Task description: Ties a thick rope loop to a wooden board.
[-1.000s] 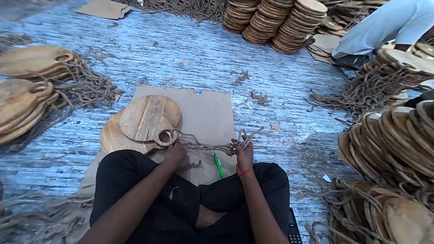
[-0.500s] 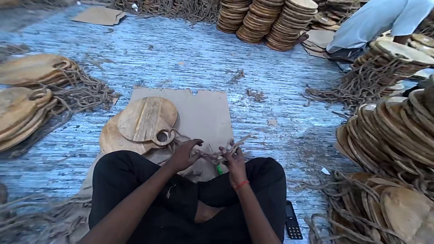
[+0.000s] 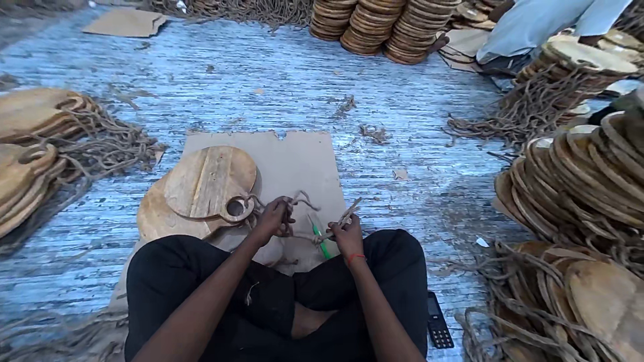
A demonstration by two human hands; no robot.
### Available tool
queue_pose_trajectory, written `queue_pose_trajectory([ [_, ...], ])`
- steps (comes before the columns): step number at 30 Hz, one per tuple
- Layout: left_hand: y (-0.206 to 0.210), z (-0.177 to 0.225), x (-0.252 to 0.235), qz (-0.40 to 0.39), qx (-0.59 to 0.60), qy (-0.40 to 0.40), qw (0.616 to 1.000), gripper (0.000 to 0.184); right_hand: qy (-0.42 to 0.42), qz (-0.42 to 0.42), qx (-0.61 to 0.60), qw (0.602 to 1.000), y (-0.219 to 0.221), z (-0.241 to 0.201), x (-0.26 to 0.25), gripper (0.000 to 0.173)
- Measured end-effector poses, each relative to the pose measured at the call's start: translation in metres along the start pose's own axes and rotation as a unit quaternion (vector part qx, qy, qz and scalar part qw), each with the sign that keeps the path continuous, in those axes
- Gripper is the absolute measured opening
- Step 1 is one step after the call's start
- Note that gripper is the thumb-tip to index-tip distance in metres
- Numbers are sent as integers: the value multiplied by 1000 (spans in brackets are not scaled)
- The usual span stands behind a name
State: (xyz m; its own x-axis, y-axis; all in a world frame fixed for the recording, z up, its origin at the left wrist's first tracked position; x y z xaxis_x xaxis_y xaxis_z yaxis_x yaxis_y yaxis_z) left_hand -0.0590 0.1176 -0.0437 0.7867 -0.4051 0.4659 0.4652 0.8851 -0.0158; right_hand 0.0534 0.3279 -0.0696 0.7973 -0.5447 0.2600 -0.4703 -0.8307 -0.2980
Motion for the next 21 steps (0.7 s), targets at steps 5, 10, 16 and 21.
queue_pose_trajectory([
  [5, 20, 35, -20, 3, -2, 12, 1000, 34, -21, 11, 334, 942, -20, -15, -22, 100],
  [10, 49, -4, -27, -87, -16, -86, 992, 34, -359, -27, 229, 904, 13, -66, -8, 69],
  [16, 50, -27, -18, -95, -34, -105, 989, 34, -468, -74, 331, 816, 31, -97, 4, 108],
  [21, 55, -6, 0, -157, 19, -78, 984, 26, -381, -259, 253, 851, 60, -86, 4, 80],
])
Point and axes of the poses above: each hand's wrist, its own x-axis away from the middle knuckle, its own y-axis out of the palm, z = x × y, the point moved 10 cm from there along -x, towards the middle knuckle, and after that the axes turned 11 degrees about -y, right-handed, at the moved point
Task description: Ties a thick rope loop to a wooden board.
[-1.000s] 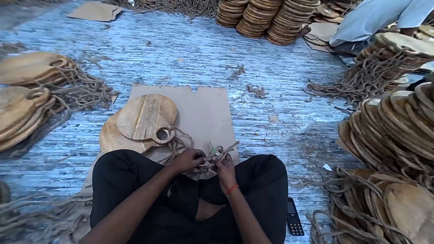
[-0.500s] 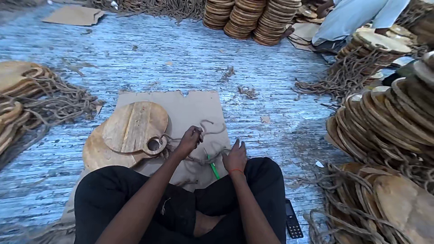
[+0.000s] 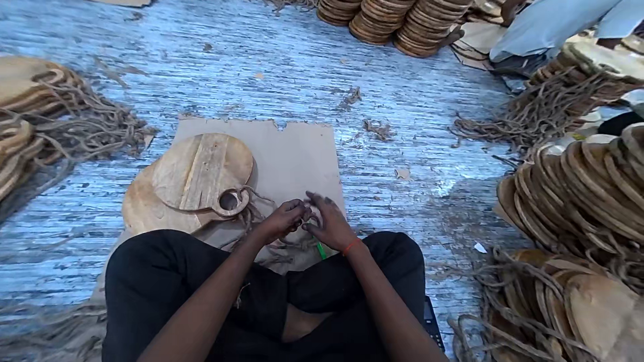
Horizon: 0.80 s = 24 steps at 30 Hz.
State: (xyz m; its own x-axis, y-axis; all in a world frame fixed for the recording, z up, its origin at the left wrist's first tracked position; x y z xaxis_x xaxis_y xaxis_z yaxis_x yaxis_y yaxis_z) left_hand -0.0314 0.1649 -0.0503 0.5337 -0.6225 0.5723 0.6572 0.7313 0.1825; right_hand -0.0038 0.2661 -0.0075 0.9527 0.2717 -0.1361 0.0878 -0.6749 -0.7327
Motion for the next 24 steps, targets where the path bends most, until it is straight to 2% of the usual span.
queue_pose_trajectory([
  [3, -11, -2, 4, 13, 29, 5, 999, 26, 77, -70, -169, 980, 30, 21, 6, 49],
  [6, -19, -5, 5, 35, 17, 7, 999, 41, 111, -49, -273, 954, 41, 33, 16, 35],
  [7, -19, -4, 4, 41, -18, 19, 999, 41, 119, -39, -288, 949, 43, 37, 19, 32],
  [9, -17, 3, 4, 67, -160, 71, 982, 25, 126, -28, -286, 949, 45, 44, 23, 28],
  [10, -14, 4, 5, 81, -248, 85, 962, 25, 123, -37, -265, 956, 44, 45, 24, 27],
  [12, -3, 3, 13, 102, -418, 105, 896, 34, 114, -88, -184, 972, 45, 34, 27, 32],
  [14, 11, -1, 27, 88, -554, 77, 824, 33, 101, -166, -86, 977, 49, 11, 35, 39],
  [16, 26, -13, 47, 42, -622, 14, 782, 35, 84, -238, -21, 967, 62, -17, 50, 43],
  [18, 39, -32, 62, -13, -655, -30, 755, 36, 63, -303, 20, 951, 79, -40, 63, 46],
  [21, 34, -58, 60, -52, -659, -43, 750, 41, 46, -341, 38, 938, 90, -43, 65, 48],
  [24, 24, -53, 49, -31, -587, 2, 809, 43, 46, -292, -7, 955, 74, -27, 50, 45],
])
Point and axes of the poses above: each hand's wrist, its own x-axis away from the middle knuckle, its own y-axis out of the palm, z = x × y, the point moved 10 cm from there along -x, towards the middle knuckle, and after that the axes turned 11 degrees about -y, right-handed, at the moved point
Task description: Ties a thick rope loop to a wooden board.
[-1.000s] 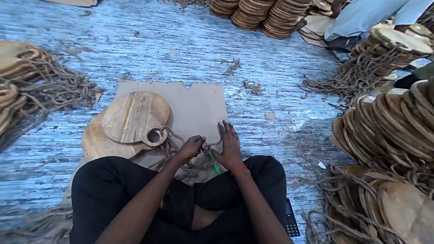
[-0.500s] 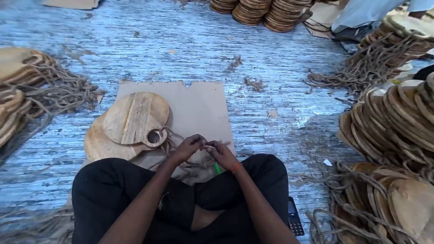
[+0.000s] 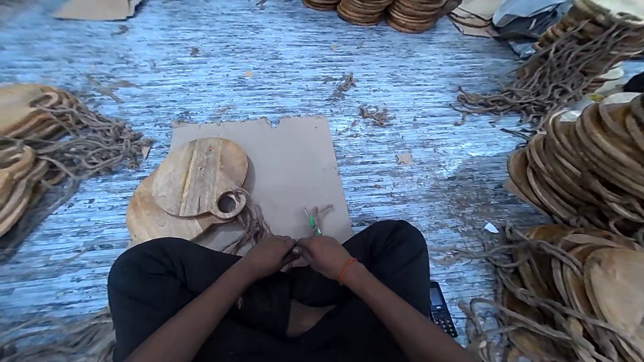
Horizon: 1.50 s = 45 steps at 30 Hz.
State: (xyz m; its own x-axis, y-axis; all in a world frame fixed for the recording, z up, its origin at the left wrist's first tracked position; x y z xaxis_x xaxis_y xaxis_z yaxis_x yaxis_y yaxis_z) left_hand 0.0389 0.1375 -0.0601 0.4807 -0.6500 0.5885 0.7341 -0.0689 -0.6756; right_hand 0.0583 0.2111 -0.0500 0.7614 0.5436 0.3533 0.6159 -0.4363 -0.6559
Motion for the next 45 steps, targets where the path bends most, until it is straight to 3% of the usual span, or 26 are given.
queue_pose_trajectory([
  [4, -20, -11, -17, 56, 286, -4, 957, 35, -7, 121, -141, 982, -50, 31, 0, 32],
  [8, -30, -33, -54, 122, 493, -68, 859, 29, -38, 227, -235, 945, -76, 80, -21, 25],
  [11, -25, -48, -75, 181, 601, -119, 769, 22, -16, 246, -250, 936, -74, 112, -41, 19],
  [12, -22, -51, -80, 202, 612, -126, 754, 21, 4, 241, -249, 938, -71, 119, -45, 18],
  [16, -9, -57, -86, 244, 560, -156, 776, 21, 71, 206, -181, 959, -60, 128, -45, 18],
  [19, -4, -61, -87, 226, 506, -194, 810, 22, 147, 174, -108, 968, -56, 108, -26, 17],
  [21, 3, -60, -90, 196, 453, -211, 844, 22, 200, 120, -74, 970, -43, 113, -24, 20],
  [23, 5, -54, -90, 182, 437, -215, 854, 23, 223, 98, -56, 968, -38, 116, -20, 23],
  [27, 2, -53, -88, 199, 456, -207, 842, 21, 202, 164, -53, 964, -54, 100, -12, 17],
  [31, -11, -58, -84, 245, 443, -210, 836, 21, 157, 242, -146, 946, -65, 91, -14, 15],
  [36, -18, -56, -88, 256, 383, -214, 862, 25, 160, 265, -208, 928, -62, 100, -16, 16],
  [41, -20, -54, -88, 266, 340, -225, 873, 24, 156, 253, -206, 932, -50, 139, -41, 13],
  [45, -24, -46, -87, 266, 328, -224, 878, 21, 168, 271, -232, 919, -57, 114, -21, 13],
])
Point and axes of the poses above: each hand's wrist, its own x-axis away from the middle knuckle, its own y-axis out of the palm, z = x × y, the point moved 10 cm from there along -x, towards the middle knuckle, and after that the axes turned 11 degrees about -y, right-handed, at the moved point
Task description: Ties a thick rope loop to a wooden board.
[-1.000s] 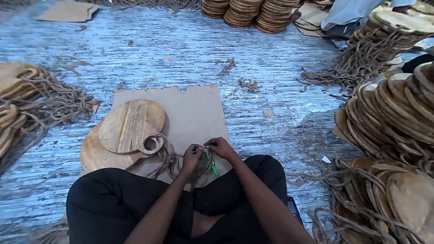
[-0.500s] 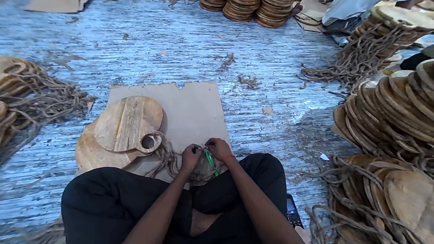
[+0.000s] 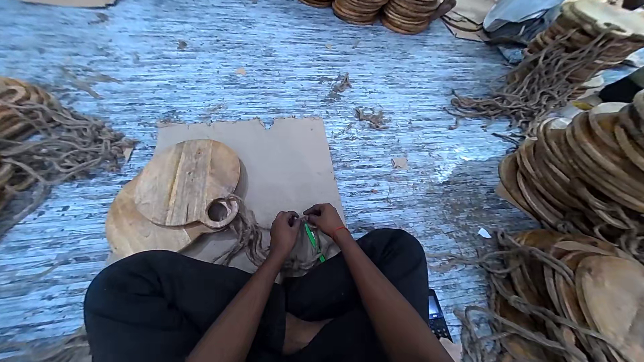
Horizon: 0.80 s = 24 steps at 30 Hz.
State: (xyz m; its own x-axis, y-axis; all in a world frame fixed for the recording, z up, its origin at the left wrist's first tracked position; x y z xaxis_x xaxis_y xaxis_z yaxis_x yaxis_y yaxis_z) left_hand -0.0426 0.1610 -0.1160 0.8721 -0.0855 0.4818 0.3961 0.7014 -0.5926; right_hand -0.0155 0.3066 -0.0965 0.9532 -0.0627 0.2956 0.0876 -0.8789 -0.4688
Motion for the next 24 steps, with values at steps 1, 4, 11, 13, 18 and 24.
queue_pose_trajectory([
  [1, 1, 0, -1, 1, -1, -3, 1000, 21, 4, 2, -4, 1000, -1, -1, 2, 13],
  [4, 5, 0, -4, 4, -9, -9, 1000, 21, 12, -11, -8, 1000, 4, 19, -16, 16],
  [11, 14, -3, -6, 4, -19, -3, 1000, 23, 23, -42, 53, 997, 10, 25, -31, 11],
  [13, 17, -6, -5, 2, -22, 11, 1000, 21, 23, -75, 86, 993, 14, 26, -31, 12],
  [18, 16, -4, -3, 17, -23, 51, 998, 20, 34, -99, 122, 987, 8, -3, -17, 13],
  [24, 14, -6, -6, 48, -16, 47, 998, 19, -4, -35, 109, 993, 14, 18, -28, 12],
])
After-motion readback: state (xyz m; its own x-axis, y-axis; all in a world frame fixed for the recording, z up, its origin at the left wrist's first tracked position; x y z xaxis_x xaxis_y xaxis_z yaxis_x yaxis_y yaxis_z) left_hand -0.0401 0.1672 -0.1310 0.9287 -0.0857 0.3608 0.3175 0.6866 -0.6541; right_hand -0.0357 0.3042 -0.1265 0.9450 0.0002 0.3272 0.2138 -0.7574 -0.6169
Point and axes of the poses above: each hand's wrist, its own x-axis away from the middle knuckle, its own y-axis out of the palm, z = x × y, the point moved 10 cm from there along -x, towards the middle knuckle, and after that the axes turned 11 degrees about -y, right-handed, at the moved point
